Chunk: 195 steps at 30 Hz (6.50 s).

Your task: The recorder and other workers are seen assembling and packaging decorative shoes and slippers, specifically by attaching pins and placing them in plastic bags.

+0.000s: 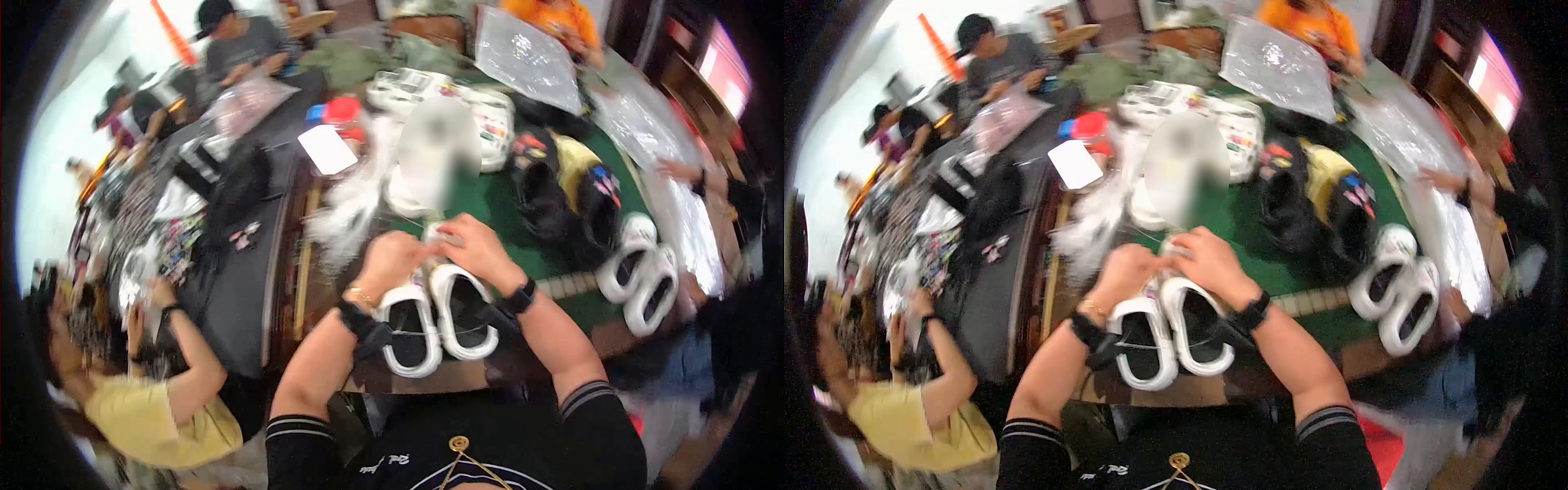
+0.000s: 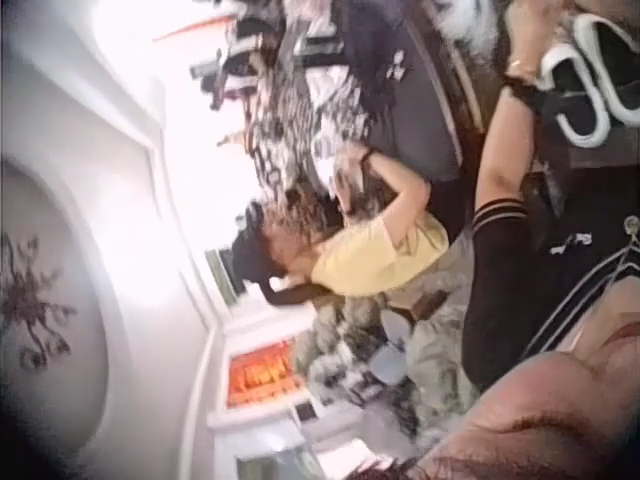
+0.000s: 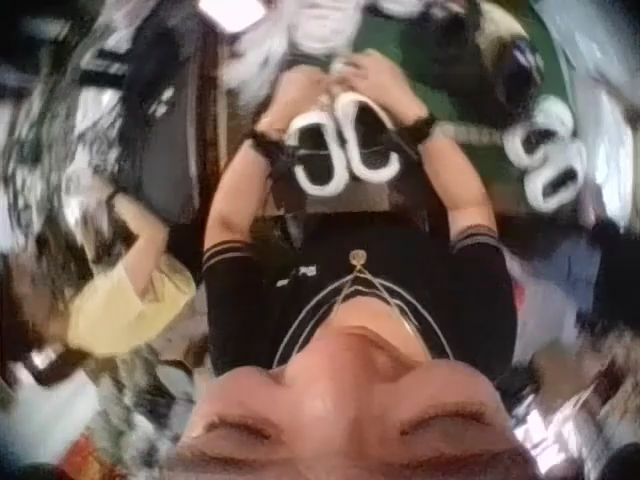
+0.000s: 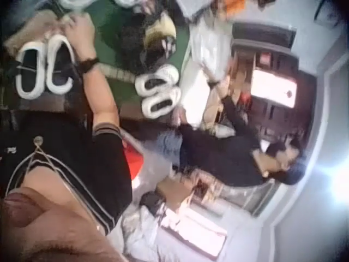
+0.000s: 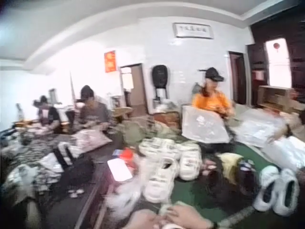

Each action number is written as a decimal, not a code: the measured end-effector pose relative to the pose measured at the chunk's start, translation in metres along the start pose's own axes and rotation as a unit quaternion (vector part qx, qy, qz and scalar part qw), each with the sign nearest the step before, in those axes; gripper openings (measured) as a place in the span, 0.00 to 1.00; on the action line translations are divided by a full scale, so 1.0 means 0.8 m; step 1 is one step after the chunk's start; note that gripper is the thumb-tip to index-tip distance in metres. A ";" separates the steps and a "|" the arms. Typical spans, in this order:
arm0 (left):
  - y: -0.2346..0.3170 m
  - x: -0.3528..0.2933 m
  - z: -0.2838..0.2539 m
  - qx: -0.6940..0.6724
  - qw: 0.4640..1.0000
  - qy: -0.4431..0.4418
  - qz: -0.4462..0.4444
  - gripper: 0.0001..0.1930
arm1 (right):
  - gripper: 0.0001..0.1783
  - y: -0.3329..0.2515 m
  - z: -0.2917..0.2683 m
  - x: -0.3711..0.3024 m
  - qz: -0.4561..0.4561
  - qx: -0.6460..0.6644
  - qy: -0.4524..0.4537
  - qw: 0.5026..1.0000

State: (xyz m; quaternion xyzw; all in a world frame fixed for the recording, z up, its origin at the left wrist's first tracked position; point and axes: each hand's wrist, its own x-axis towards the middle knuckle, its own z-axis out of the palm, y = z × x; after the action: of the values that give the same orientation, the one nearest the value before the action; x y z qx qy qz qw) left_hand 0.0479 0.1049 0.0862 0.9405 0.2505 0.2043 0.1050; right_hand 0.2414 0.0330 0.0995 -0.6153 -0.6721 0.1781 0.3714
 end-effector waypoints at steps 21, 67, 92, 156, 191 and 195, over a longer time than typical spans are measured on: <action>0.009 0.003 0.030 -0.086 0.952 0.249 -0.153 0.22 | 0.05 0.056 0.015 0.003 -0.010 0.143 -0.119 0.982; 0.004 -0.061 0.013 -0.030 0.956 0.105 -0.272 0.14 | 0.16 0.007 0.039 0.001 0.121 0.159 -0.093 0.975; 0.011 -0.069 0.010 0.155 0.954 0.257 0.002 0.14 | 0.23 -0.024 0.050 0.025 -0.030 -0.101 -0.197 0.975; 0.031 -0.075 -0.004 -0.090 0.982 0.146 -0.083 0.14 | 0.23 -0.024 0.055 0.031 0.033 -0.075 -0.201 0.976; -0.122 -0.150 -0.275 0.431 0.767 0.380 -0.286 0.22 | 0.23 -0.025 0.048 0.023 0.040 -0.037 -0.183 0.981; -0.201 -0.210 -0.320 0.490 0.637 0.398 -0.442 0.32 | 0.20 -0.034 0.040 0.029 0.011 0.036 -0.087 0.996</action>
State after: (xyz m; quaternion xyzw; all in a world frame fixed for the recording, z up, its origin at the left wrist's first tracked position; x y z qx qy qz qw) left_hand -0.2655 0.1797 0.2113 0.4588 0.7172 0.3357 -0.4031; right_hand 0.2002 0.0575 0.1042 -0.5914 -0.6879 0.2589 0.3317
